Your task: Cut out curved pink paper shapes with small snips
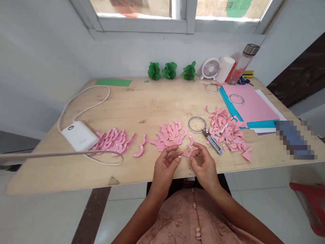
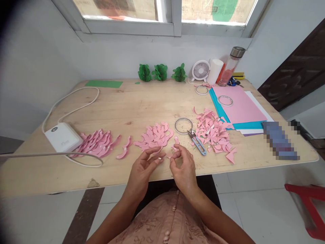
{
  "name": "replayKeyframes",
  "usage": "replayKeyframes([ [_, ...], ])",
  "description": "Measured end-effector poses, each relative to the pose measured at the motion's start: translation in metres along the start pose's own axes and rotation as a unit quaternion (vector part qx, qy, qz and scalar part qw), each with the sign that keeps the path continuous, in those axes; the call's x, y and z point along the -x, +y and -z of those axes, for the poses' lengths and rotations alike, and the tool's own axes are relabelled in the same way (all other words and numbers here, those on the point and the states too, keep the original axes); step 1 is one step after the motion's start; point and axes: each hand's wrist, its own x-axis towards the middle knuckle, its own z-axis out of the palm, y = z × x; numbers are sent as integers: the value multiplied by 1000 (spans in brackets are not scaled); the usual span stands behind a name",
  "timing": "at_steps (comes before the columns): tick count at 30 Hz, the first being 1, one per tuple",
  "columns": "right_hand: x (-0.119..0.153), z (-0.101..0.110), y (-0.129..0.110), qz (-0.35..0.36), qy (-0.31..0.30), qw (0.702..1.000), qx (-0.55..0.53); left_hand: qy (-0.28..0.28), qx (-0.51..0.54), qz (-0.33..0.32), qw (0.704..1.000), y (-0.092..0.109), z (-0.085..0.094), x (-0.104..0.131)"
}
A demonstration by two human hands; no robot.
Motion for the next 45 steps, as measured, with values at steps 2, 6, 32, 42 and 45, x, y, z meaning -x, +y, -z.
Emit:
replayKeyframes([
  [2,0,0,3,-1,-1,1000,3,19,-64,-67,996,-4,4,-1],
  [6,-1,-3,7,9,-1,999,44,-7,-140,-128,982,-11,9,-2],
  [32,-1,-20,0,49,36,978,201,-52,-272,-242,930,-26,16,-5],
  [42,1,-24,-7,28,57,976,206,-55,-351,-307,883,-32,19,-8],
  [45,2,-24,-8,25,66,976,205,-59,-351,-305,883,-31,20,-7],
])
